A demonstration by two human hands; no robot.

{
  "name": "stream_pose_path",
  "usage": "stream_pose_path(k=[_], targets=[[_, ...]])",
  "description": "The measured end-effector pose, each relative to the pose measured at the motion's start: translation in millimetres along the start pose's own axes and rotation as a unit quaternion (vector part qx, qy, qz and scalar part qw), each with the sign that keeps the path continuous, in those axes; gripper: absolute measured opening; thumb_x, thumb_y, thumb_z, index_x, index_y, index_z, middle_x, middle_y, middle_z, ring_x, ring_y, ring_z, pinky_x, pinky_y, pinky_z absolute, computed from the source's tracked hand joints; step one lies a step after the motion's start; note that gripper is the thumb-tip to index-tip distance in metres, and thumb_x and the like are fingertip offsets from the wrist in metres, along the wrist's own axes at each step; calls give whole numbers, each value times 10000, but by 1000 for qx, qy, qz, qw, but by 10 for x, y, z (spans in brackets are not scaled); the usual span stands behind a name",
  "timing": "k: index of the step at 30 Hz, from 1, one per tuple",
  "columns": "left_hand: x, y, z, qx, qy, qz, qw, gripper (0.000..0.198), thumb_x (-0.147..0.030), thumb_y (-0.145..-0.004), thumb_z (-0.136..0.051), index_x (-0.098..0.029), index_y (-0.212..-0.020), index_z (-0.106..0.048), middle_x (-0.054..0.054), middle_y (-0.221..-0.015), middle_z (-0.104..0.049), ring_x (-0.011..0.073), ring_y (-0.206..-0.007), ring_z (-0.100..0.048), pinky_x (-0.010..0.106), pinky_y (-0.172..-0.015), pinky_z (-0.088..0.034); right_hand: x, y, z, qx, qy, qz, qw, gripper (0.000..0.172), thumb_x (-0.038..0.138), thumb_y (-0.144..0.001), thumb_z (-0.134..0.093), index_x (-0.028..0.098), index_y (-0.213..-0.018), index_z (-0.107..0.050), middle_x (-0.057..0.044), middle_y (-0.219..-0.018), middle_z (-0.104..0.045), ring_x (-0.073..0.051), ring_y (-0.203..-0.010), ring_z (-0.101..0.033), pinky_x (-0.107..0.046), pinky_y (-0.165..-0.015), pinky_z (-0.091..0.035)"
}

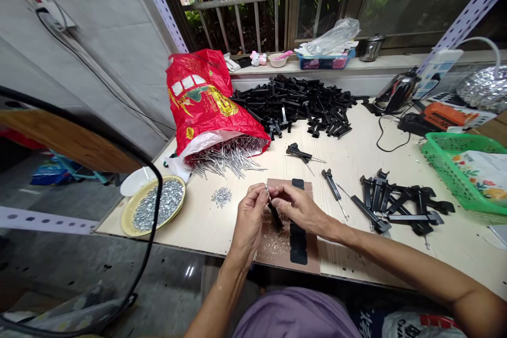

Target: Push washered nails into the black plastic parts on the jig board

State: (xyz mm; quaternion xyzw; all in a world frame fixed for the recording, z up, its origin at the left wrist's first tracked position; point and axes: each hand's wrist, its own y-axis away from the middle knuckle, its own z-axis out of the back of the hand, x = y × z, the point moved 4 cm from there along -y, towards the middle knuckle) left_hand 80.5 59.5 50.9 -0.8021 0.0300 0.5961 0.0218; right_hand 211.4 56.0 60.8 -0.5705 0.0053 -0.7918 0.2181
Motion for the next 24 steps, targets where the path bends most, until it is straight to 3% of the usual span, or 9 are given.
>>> stream_pose_path(k=[2, 4, 7, 9, 13, 16, 19, 24], targets=[[-58, 25, -40, -1, -25, -26, 999, 185, -351, -780, -648, -175, -806, -697, 60, -1025, -596, 177, -1004, -552, 298, -906, -432, 0, 51, -62, 0, -75, -8, 997, 275, 392, -896, -514, 185, -1072, -561, -50, -1002, -614, -161, -902, -565, -293, -781, -458], [-85, 42, -55, -8, -32, -37, 999, 168, -341, -770, -659, -183, -803, -706, 62, -1064, -594, 186, -1037, -545, 297, -897, -438, -26, 78, -123, 8, -152, -32, 988, 283, 410, -897, -506, 187, -1059, -568, -33, -927, -614, -132, -784, -572, -258, -686, -460], [-91, 41, -25, -35, -26, -47, 998, 142, -305, -763, -673, -175, -815, -703, 54, -974, -615, 171, -987, -561, 290, -890, -433, -53, 100, -173, 18, -229, -87, 969, 281, 439, -915, -459, 187, -997, -552, 10, -773, -581, -72, -537, -486, -211, -514, -395], [-68, 33, -3, -55, -22, -47, 997, 139, -291, -759, -680, -165, -813, -700, 46, -905, -625, 158, -927, -575, 294, -886, -430, -48, 110, -159, 9, -209, -106, 972, 285, 447, -910, -464, 182, -952, -560, 11, -763, -581, -65, -514, -467, -206, -492, -377], [48, 31, -23, -78, -33, -43, 995, 164, -308, -757, -681, -160, -826, -703, 54, -910, -662, 166, -904, -598, 305, -868, -444, -43, 178, 15, -47, -65, -93, 992, 296, 435, -905, -473, 170, -868, -599, -9, -742, -602, -105, -613, -526, -221, -545, -403], [239, 45, -116, -15, -90, 7, 996, 219, -332, -774, -656, -164, -901, -717, 77, -966, -688, 191, -945, -613, 328, -888, -447, -127, 335, 276, -84, 116, -70, 987, 269, 373, -932, -426, 186, -891, -615, -28, -794, -641, -137, -697, -570, -247, -618, -412], [458, 72, -150, 41, -165, 62, 984, 249, -326, -759, -662, -171, -943, -724, 92, -999, -703, 213, -962, -627, 345, -885, -460, -327, 550, 565, -95, 331, -74, 936, 243, 315, -945, -391, 201, -974, -604, -40, -854, -661, -149, -700, -587, -255, -598, -366], [605, 77, -56, 14, -303, -22, 953, 215, -332, -799, -607, -201, -920, -728, 66, -940, -698, 198, -880, -636, 324, -800, -486, -695, 677, 744, -2, 500, -89, 861, 314, 303, -969, -310, 172, -833, -560, -39, -725, -610, -131, -584, -506, -249, -505, -224]])
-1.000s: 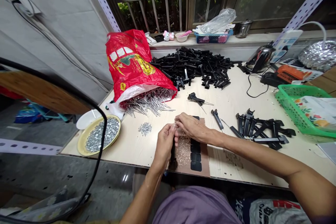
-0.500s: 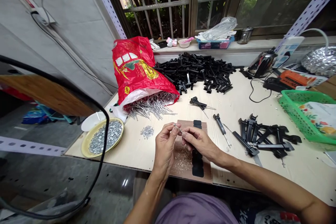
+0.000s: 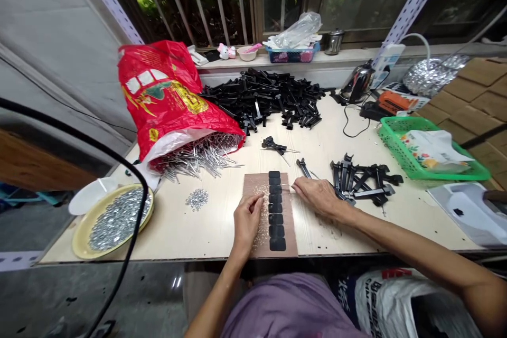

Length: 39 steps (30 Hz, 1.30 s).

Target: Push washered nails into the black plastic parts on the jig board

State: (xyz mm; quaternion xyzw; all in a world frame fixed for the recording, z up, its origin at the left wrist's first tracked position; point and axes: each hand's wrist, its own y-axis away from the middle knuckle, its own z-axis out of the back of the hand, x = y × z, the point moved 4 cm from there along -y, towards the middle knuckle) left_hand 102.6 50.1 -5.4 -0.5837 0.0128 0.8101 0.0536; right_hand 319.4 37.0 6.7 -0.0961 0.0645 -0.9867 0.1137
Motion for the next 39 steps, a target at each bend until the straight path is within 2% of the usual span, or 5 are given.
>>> stream_pose_path(k=[10, 18, 22, 31, 39], targets=[[131, 10, 8, -13, -78, -34, 996, 258, -359, -851, -538, -200, -972, -703, 67, -961, -679, 187, -855, -621, 301, -778, -474, -164, -251, -324, 64, 62, 72, 993, 270, 392, -971, -309, 200, -915, -491, -40, -689, -555, -121, -489, -335, -279, -476, -162], [115, 23, -8, -21, -92, -33, 995, 263, -361, -859, -524, -205, -972, -703, 60, -952, -684, 188, -858, -622, 294, -777, -468, 57, 29, -229, 98, -85, 176, 976, 333, 431, -967, -325, 202, -792, -491, 21, -551, -473, -87, -444, -270, -265, -457, -192], [113, 30, -18, -23, -95, -31, 995, 255, -352, -856, -527, -207, -974, -701, 54, -953, -686, 186, -865, -621, 287, -767, -463, 2, -4, -179, 86, -91, 109, 986, 350, 392, -980, -286, 202, -770, -490, 26, -509, -438, -86, -413, -241, -260, -426, -188], [126, 33, -17, -27, -91, -24, 995, 260, -355, -857, -528, -200, -976, -698, 54, -969, -686, 182, -875, -620, 283, -774, -456, 51, 64, -169, 65, -110, 135, 983, 498, 430, -984, -211, 181, -722, -553, 28, -503, -472, -94, -416, -260, -258, -422, -248], [133, 26, -21, -26, -101, -29, 994, 266, -357, -863, -518, -197, -977, -697, 55, -969, -686, 177, -871, -620, 283, -776, -460, 279, 243, -329, 89, 74, 257, 959, 399, 359, -1004, -211, 164, -880, -537, -48, -675, -587, -112, -516, -450, -262, -469, -214]])
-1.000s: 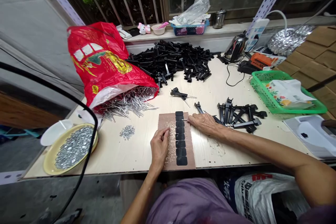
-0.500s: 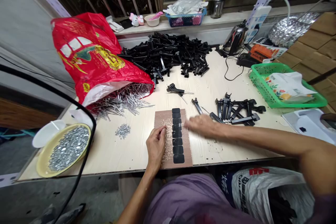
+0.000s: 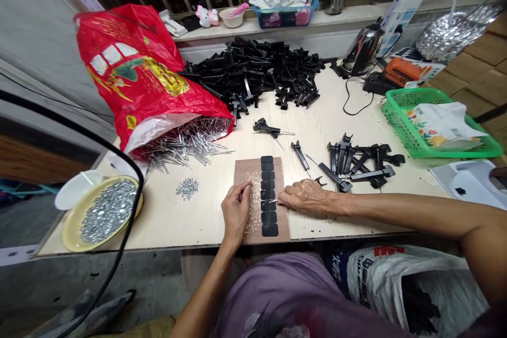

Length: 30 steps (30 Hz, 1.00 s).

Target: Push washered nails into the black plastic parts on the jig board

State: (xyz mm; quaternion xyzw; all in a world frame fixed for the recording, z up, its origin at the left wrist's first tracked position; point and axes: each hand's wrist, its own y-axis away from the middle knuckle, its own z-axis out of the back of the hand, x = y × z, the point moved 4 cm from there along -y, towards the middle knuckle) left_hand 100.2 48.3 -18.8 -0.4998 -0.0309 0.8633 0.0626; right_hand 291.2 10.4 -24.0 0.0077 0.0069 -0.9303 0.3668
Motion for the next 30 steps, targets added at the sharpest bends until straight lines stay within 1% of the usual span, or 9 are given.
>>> stream_pose_path(k=[5, 9, 12, 16, 19, 21, 24, 27, 30], targets=[[8, 9, 8, -4, 1, 1, 1000, 256, -350, -868, -517, -196, -969, -695, 50, -963, -684, 177, -883, -621, 288, -787, -464, -109, 7, 78, 28, -10, -35, 999, 397, 341, -1006, -207, 158, -901, -544, -44, -693, -605, -106, -521, -461, -249, -479, -236], [21, 10, 26, -2, 14, 3, 1000, 255, -352, -873, -513, -205, -978, -693, 48, -995, -679, 181, -916, -621, 289, -799, -465, -567, 187, 320, 88, 2, -188, 978, 440, 345, -997, -251, 139, -827, -600, -68, -691, -644, -118, -504, -489, -245, -489, -255], [33, -8, 23, 2, 19, 4, 1000, 254, -353, -870, -516, -204, -969, -696, 48, -979, -679, 182, -898, -623, 288, -783, -468, -913, 287, 564, 109, 51, -260, 958, 461, 432, -949, -380, 137, -701, -634, -104, -727, -669, -191, -645, -585, -277, -572, -321], [35, -6, -15, 9, 34, 9, 999, 253, -352, -870, -515, -205, -970, -694, 47, -962, -676, 181, -887, -622, 284, -773, -468, -1177, -46, 722, 20, 37, -277, 960, 418, 377, -960, -357, 155, -786, -665, -116, -875, -677, -227, -848, -609, -304, -687, -361], [29, 31, 29, -2, 59, 16, 998, 249, -348, -871, -516, -208, -979, -690, 46, -962, -668, 176, -878, -617, 278, -767, -467, -1378, -500, 565, -21, -87, -379, 921, 341, 379, -940, -389, 177, -974, -663, -116, -994, -677, -224, -929, -612, -290, -723, -384], [56, 40, 172, -27, 61, 23, 998, 253, -348, -873, -513, -211, -1000, -683, 43, -940, -662, 168, -844, -613, 269, -737, -466, -1483, -766, 395, -17, -160, -437, 885, 320, 382, -911, -431, 186, -1024, -657, -110, -975, -692, -227, -932, -625, -292, -742, -403], [188, 9, 606, -108, 7, 23, 994, 265, -342, -879, -503, -199, -1029, -669, 45, -920, -648, 160, -803, -596, 265, -706, -457, -1579, -1006, 182, 9, -215, -453, 865, 426, 356, -922, -350, 134, -804, -693, -119, -732, -700, -213, -720, -661, -288, -671, -437], [413, -24, 1106, -173, -96, 20, 980, 266, -328, -885, -490, -180, -1019, -666, 54, -921, -631, 153, -735, -574, 283, -703, -455, -1661, -1013, 53, 18, -256, -459, 851, 500, 341, -927, -300, 125, -666, -667, -96, -587, -667, -166, -542, -636, -264, -635, -460], [621, -58, 1391, -172, -169, 15, 970, 278, -312, -903, -454, -177, -1035, -658, 58, -897, -608, 163, -734, -569, 302, -715, -457, -1712, -900, 36, -32, -285, -479, 829, 429, 380, -907, -343, 137, -778, -672, -71, -629, -685, -158, -552, -641, -254, -624, -478]])
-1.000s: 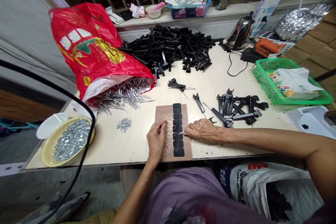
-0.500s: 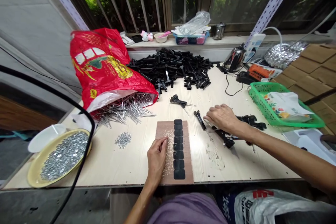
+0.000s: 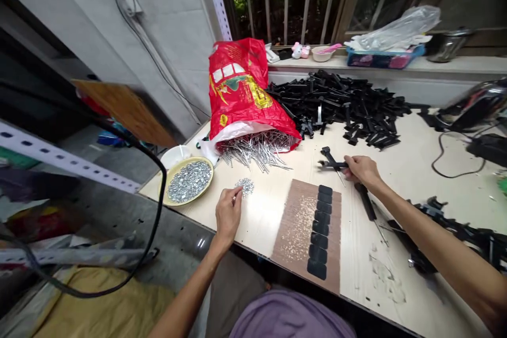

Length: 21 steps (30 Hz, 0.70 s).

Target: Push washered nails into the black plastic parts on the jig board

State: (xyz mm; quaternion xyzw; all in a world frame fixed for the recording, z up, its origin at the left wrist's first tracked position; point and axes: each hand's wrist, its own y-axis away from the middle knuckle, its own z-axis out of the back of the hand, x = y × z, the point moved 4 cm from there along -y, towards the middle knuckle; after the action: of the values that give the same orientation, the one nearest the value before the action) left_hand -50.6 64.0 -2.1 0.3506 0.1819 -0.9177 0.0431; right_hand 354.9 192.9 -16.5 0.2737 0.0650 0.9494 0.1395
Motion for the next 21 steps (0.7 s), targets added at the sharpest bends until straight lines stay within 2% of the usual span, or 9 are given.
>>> stream_pose_path(k=[3, 5, 7, 9, 11, 14, 18, 21], targets=[[47, -95, -30, 22, -77, -43, 996, 277, -302, -914, -439, -201, -1047, -661, 68, -912, -600, 192, -837, -558, 312, -749, -450, 0, 113, 123, -80, -102, 18, 991, 324, 412, -833, -476, 154, -905, -659, -61, -707, -699, -180, -609, -650, -276, -624, -493], [-12, -184, -111, 38, -145, -71, 986, 272, -302, -916, -438, -230, -1035, -672, 74, -928, -599, 214, -898, -523, 313, -732, -441, 117, 241, 216, -108, -157, 73, 979, 359, 380, -828, -491, 166, -1094, -601, -59, -825, -708, -176, -650, -652, -287, -645, -502], [-70, -298, -209, 66, -212, -84, 971, 269, -296, -918, -433, -252, -1010, -682, 78, -944, -596, 232, -929, -481, 305, -659, -421, 293, 400, 306, -125, -168, 133, 969, 506, 347, -854, -464, 187, -1332, -412, -47, -894, -705, -174, -677, -644, -308, -673, -501], [-100, -408, -307, 111, -264, -99, 953, 265, -276, -916, -433, -245, -950, -694, 80, -938, -591, 243, -937, -452, 301, -602, -390, 474, 563, 362, -130, -153, 180, 963, 614, 336, -879, -446, 187, -1432, -224, -37, -890, -703, -180, -695, -634, -331, -706, -490], [-109, -485, -381, 155, -298, -122, 934, 260, -248, -909, -440, -220, -875, -697, 81, -921, -587, 246, -933, -438, 308, -593, -374, 616, 696, 359, -113, -156, 209, 959, 575, 348, -897, -434, 175, -1413, -246, -43, -889, -700, -179, -701, -629, -334, -715, -483], [-114, -530, -433, 197, -318, -147, 916, 241, -193, -894, -447, -185, -826, -678, 87, -912, -580, 242, -929, -438, 321, -625, -379, 738, 818, 262, -68, -200, 232, 950, 408, 377, -904, -438, 164, -1252, -436, -59, -886, -694, -167, -698, -627, -312, -687, -488], [-119, -547, -441, 207, -308, -145, 917, 231, -136, -882, -425, -150, -847, -653, 114, -931, -569, 245, -935, -452, 331, -650, -386, 870, 926, 57, -19, -205, 266, 942, 295, 371, -901, -453, 178, -1094, -565, -53, -849, -682, -164, -710, -612, -297, -662, -482], [-106, -556, -422, 207, -269, -137, 931, 248, -149, -892, -411, -156, -849, -655, 112, -909, -571, 245, -915, -467, 333, -657, -387, 1014, 1030, -51, -30, -182, 320, 929, 241, 325, -896, -466, 193, -1028, -619, -59, -921, -662, -179, -804, -606, -317, -728, -474]])
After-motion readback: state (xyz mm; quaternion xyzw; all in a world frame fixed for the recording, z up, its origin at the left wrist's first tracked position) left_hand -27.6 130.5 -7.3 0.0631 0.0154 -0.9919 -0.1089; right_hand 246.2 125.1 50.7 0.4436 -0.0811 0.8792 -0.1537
